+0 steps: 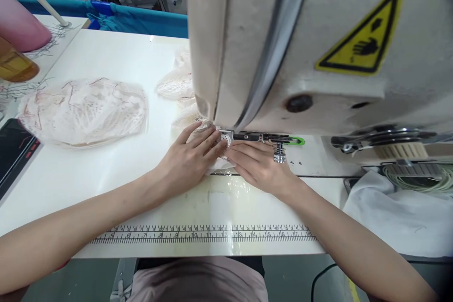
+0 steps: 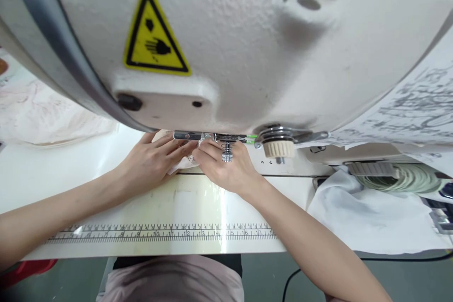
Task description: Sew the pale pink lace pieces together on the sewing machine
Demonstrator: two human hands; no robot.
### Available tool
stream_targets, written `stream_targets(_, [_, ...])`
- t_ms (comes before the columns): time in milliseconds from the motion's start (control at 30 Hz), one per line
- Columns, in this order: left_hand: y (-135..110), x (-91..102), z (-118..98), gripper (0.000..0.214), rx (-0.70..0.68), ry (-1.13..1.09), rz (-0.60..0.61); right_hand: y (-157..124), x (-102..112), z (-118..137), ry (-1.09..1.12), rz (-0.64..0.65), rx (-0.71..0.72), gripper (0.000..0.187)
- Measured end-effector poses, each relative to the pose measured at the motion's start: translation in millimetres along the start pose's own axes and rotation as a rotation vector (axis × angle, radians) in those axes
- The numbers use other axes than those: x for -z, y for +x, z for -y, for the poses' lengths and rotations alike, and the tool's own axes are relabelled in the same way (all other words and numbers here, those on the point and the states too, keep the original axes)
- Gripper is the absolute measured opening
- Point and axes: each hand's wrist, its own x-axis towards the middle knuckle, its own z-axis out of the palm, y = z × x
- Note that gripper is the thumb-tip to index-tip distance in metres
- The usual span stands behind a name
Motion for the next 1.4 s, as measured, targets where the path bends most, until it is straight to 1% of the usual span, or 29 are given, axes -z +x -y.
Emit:
stream_targets(67, [-1.3, 0.1, 0.7, 0.036, -0.012, -0.018, -0.009, 0.9, 0.8, 0.2, -0.002, -0.006, 0.019, 0.020])
stream_targets(233, [-5.9, 1.1, 7.2, 0.039, -0.124, -0.065, -0.031, 0.9, 1.0, 4.6, -0.060, -0.011, 0.047, 0.022])
stream_targets(367, [-8.1, -0.9, 15.9, 0.038, -0.174, -0.061, -0.054, 0.5, -1.4, 9.4, -0.163, -0.025, 0.056, 0.022])
stream_targets(533, [-10.2, -3.5, 25.1, 0.039, -0.176, -0.128, -0.075, 3.5, -4.4, 11.3, -0.245, -0.050, 0.154, 0.022])
stream_targets(667, [-8.9, 0.1, 27.5, 0.039, -0.175, -0.082, -0.030, 7.0, -5.5, 11.4, -0.257, -0.075, 0.170, 0.020])
stream_targets(767, [-7.0, 3.2, 27.5, 0.039, -0.183, -0.016, -0.012, 9.1, -5.9, 12.5, -0.278, -0.084, 0.167, 0.018])
stream_targets(1033, [-5.7, 1.4, 22.0, 0.036, -0.175, 0.066, -0.066, 12.5, -4.2, 16.7, -0.308, -0.094, 0.160, 0.018])
stream_targets(1267, [-4.0, 2.5, 12.0, 0.036, -0.127, 0.112, -0.057, 9.4, -0.7, 14.8, -0.276, -0.118, 0.169, 0.014])
stream_targets(1400, [-3.3, 2.4, 6.7, 0.037, -0.097, 0.159, -0.062, 6.4, -1.1, 13.5, -0.278, -0.086, 0.141, 0.014])
